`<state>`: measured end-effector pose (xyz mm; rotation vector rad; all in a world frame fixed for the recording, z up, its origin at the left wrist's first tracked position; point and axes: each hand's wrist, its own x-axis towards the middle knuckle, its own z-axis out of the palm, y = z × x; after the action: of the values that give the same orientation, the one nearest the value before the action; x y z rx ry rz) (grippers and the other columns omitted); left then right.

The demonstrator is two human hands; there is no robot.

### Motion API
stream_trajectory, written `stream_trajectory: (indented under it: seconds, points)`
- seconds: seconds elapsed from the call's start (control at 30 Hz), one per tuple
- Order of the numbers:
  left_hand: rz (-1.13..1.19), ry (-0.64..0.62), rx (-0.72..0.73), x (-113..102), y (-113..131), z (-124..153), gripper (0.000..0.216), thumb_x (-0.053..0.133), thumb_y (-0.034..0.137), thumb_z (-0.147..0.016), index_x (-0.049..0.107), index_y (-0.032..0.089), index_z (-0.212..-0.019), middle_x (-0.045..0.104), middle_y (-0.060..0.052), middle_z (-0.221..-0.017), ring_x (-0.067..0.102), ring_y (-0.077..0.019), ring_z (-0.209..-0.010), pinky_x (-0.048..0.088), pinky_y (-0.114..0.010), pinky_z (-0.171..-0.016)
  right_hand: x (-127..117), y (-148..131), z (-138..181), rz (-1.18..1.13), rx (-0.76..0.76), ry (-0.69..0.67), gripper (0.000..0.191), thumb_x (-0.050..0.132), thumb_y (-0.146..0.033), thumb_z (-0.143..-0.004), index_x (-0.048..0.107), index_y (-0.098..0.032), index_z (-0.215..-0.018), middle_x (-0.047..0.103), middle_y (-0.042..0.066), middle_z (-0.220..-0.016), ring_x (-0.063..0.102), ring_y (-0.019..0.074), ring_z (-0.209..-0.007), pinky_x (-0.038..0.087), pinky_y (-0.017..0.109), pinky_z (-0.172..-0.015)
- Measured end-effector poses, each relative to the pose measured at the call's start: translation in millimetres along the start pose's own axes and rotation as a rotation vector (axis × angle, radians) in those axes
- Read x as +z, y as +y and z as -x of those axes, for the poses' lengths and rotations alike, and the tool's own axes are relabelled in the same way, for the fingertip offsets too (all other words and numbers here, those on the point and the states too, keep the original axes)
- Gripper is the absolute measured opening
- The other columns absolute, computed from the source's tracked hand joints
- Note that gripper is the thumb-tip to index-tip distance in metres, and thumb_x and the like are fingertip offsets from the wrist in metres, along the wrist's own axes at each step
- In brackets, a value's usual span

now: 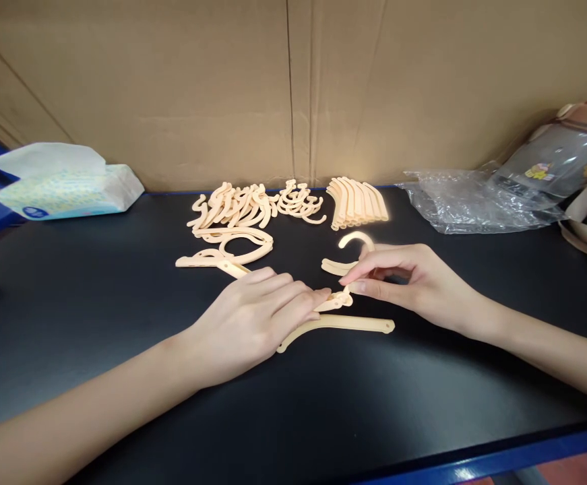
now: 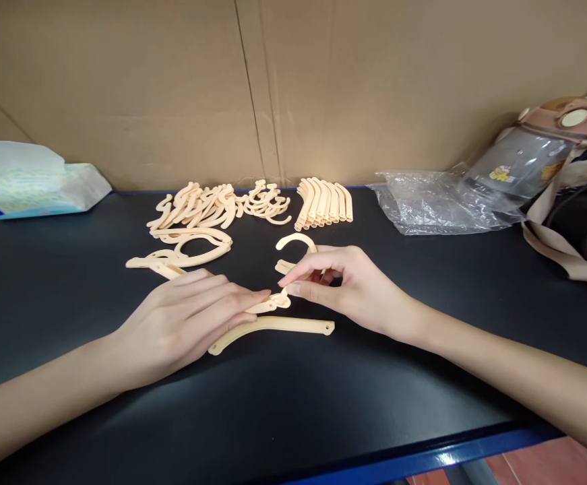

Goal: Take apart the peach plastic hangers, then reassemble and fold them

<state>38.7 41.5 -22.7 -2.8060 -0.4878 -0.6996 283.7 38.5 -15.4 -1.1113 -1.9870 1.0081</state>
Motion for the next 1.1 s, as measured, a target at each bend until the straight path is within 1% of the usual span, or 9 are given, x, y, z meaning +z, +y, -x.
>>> stream_trajectory:
  seconds: [0.1, 0.27, 0.43, 0.57, 0.73, 0.9, 1.1]
  points:
    - [-0.017, -0.011, 0.003, 0.8, -0.2, 0.9, 0.021, 0.052, 0.015, -0.095, 0.059, 0.007, -0.113, 0.072, -0.007, -0.090, 0.060, -0.0173, -0.071, 0.039, -0.030, -0.062, 0.2, -0.2, 0.8, 0.012, -0.008, -0.010, 0.018, 0.065, -0.036, -0.086, 0.074, -0.021, -0.089, 0.069, 0.003, -0.084, 0.064, 0.0164, -0.078, 0.049, 0.029, -0.068]
    - [-0.037, -0.026, -0.003, 0.6, 0.2, 0.2, 0.020, 0.049, 0.016, -0.096, 0.062, 0.008, -0.110, 0.070, -0.005, -0.082, 0.054, -0.0162, -0.064, 0.036, -0.030, -0.059, 0.8, -3.0, 1.0, 0.057, 0.008, -0.016, 0.017, 0.063, -0.034, -0.087, 0.073, -0.020, -0.089, 0.067, 0.003, -0.082, 0.062, 0.0153, -0.076, 0.047, 0.028, -0.068]
    - [-0.060, -0.035, 0.004, 1.3, 0.1, -1.3, 0.019, 0.049, 0.017, -0.097, 0.063, 0.009, -0.107, 0.068, -0.004, -0.078, 0.052, -0.0157, -0.063, 0.034, -0.030, -0.059, 1.7, -5.0, 0.4, 0.085, 0.001, -0.043, 0.017, 0.060, -0.033, -0.089, 0.071, -0.019, -0.089, 0.067, 0.002, -0.082, 0.060, 0.0139, -0.076, 0.046, 0.026, -0.067]
    - [-0.032, -0.048, -0.004, 2.7, -0.7, -0.7, 0.021, 0.048, 0.017, -0.097, 0.063, 0.008, -0.108, 0.067, -0.004, -0.078, 0.052, -0.0161, -0.064, 0.034, -0.030, -0.060, 2.6, -6.0, 1.0, 0.111, -0.016, -0.040, 0.018, 0.058, -0.033, -0.091, 0.070, -0.020, -0.089, 0.067, 0.001, -0.081, 0.058, 0.0133, -0.074, 0.044, 0.025, -0.064]
    - [-0.027, -0.056, -0.012, 3.8, -1.3, 0.1, 0.022, 0.043, 0.018, -0.099, 0.063, 0.010, -0.106, 0.067, -0.004, -0.077, 0.052, -0.0159, -0.064, 0.035, -0.030, -0.060, 4.5, -6.1, 1.3, 0.103, 0.001, -0.048, 0.020, 0.057, -0.035, -0.091, 0.070, -0.020, -0.088, 0.067, 0.002, -0.080, 0.058, 0.0136, -0.071, 0.044, 0.025, -0.060]
    - [-0.021, -0.070, -0.025, 3.0, -2.0, 1.2, 0.022, 0.043, 0.019, -0.100, 0.062, 0.011, -0.108, 0.068, -0.004, -0.081, 0.051, -0.0152, -0.067, 0.036, -0.030, -0.061, 5.6, -5.6, -0.2, 0.073, 0.014, -0.058, 0.021, 0.058, -0.036, -0.090, 0.070, -0.019, -0.087, 0.068, 0.002, -0.081, 0.060, 0.0136, -0.074, 0.046, 0.025, -0.062]
    - [0.000, -0.034, -0.044, 3.6, -3.2, -0.1, 0.022, 0.042, 0.019, -0.100, 0.061, 0.011, -0.105, 0.067, -0.004, -0.081, 0.052, -0.0154, -0.066, 0.037, -0.030, -0.059, 5.8, -3.8, -0.6, 0.069, 0.005, -0.030, 0.019, 0.059, -0.035, -0.090, 0.070, -0.020, -0.090, 0.070, 0.002, -0.084, 0.062, 0.0146, -0.076, 0.047, 0.026, -0.064]
